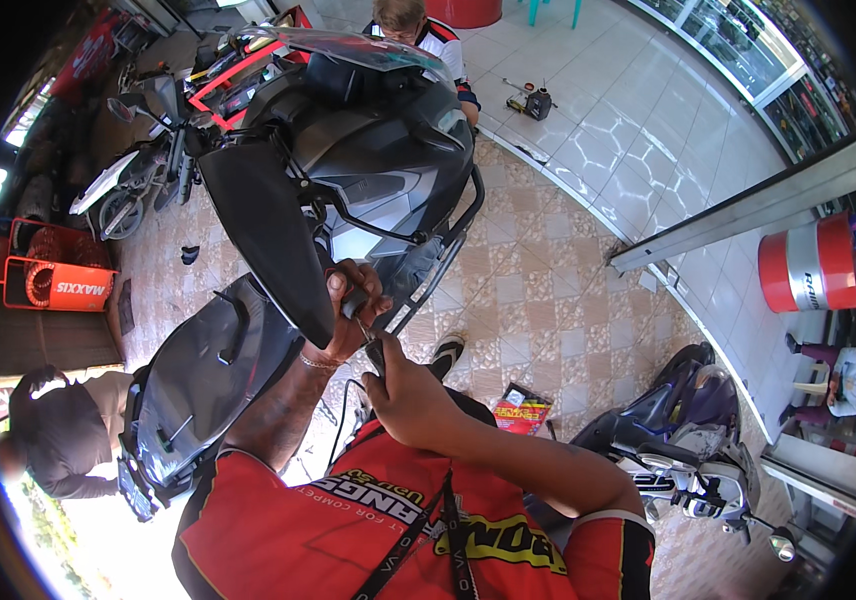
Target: The person uses a screwdriver to adjust the motorcycle's side mirror and then applies lubricant from a syringe to the handlebar area. The person handles a packaged tool kit and a syringe during the task.
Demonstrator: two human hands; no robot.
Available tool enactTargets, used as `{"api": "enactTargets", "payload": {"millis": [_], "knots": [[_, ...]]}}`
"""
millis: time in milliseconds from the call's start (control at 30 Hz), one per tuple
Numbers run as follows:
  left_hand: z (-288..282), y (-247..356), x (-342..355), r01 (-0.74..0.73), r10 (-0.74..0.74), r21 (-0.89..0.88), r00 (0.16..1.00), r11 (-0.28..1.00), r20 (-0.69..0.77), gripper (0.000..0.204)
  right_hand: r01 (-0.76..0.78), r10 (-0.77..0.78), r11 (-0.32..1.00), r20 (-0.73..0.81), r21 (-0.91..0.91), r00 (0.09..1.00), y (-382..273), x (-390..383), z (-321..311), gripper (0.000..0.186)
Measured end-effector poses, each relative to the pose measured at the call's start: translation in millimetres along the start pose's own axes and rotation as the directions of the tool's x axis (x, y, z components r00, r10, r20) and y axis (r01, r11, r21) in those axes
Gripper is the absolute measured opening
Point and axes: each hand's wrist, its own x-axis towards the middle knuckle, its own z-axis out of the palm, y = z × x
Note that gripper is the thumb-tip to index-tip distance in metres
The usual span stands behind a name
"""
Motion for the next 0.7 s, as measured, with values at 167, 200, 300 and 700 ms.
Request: {"api": "enactTargets", "payload": {"millis": [167,200,300,700], "knots": [[4,0,1,-0.015,0.015,0.013,1.0,1.0,0.012,0.042,0.001,0.027,0.939,0.078,-0.345,0.997,-14,-9,-6,0.056],[4,1,1,-0.013,0.013,0.022,1.0,1.0,0.007,0.041,0.049,-0.017,0.929,0.089,-0.368,0.996,-14,-8,-7,0.055],[2,1,-1,-0.001,0.004,0.05,0.999,0.999,-0.045,0.041,0.042,-0.006,0.955,0.125,-0.293,0.992,-11,-4,-8,0.054],[6,7,-2,0.049,-0.046,0.097,0.998,0.994,-0.031,0.044,-0.099,0.092,0.824,0.041,0.557,0.995,4,-2,-2,0.047]]}}
